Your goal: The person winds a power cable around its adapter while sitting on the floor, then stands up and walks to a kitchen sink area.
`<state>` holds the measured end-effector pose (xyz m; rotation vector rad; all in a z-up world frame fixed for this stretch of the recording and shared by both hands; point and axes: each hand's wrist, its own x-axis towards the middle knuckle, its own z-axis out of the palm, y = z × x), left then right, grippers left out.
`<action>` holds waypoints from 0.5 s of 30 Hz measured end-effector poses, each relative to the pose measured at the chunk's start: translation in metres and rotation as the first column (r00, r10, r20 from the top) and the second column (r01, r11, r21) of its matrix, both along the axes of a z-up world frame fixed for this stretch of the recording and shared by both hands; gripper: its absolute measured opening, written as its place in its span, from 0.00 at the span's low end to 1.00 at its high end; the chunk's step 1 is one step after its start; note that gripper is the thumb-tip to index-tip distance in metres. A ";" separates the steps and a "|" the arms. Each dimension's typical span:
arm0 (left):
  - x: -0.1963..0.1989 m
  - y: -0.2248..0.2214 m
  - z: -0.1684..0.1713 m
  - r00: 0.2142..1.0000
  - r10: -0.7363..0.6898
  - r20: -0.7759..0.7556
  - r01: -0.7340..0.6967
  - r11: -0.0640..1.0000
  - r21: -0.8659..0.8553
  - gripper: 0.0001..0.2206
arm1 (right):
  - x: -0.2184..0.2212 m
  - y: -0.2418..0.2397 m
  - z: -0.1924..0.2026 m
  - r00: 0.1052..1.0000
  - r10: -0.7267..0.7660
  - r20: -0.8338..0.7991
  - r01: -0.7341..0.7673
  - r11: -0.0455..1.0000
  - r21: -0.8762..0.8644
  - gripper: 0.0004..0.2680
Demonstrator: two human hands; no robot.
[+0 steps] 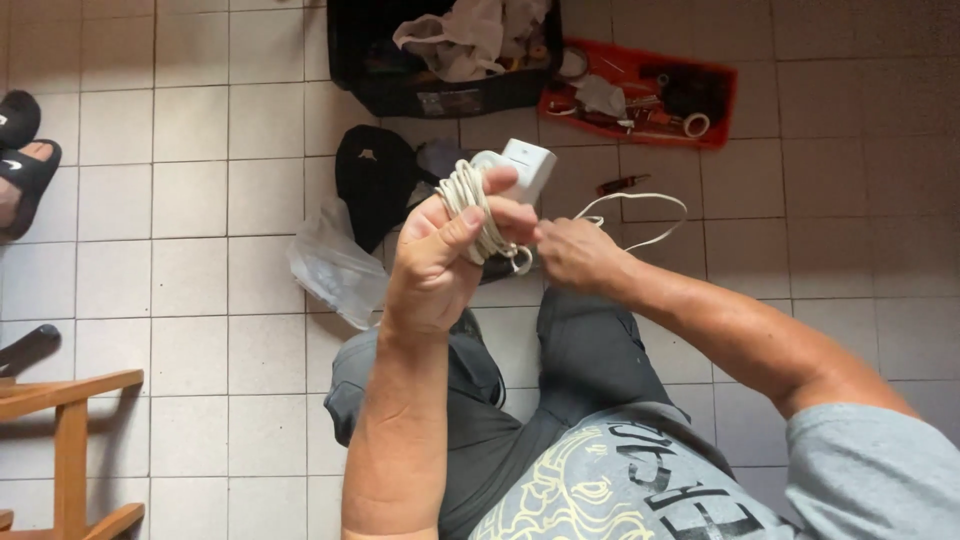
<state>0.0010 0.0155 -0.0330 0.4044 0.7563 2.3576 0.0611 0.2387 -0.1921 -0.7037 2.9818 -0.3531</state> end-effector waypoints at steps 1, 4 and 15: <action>-0.001 -0.001 0.004 1.000 0.000 0.000 0.000 1.000 0.000 0.20 | 0.005 -0.006 0.021 1.000 0.000 0.000 0.000 1.000 0.000 0.08; -0.001 -0.001 0.014 0.996 0.086 -0.026 -0.088 0.993 -0.081 0.23 | 0.022 -0.012 0.072 0.992 0.080 -0.095 -0.067 0.988 0.140 0.04; -0.001 0.003 0.012 0.974 0.177 -0.143 -0.204 0.959 -0.197 0.24 | 0.055 0.007 0.149 0.911 0.239 -0.336 -0.241 0.970 0.036 0.05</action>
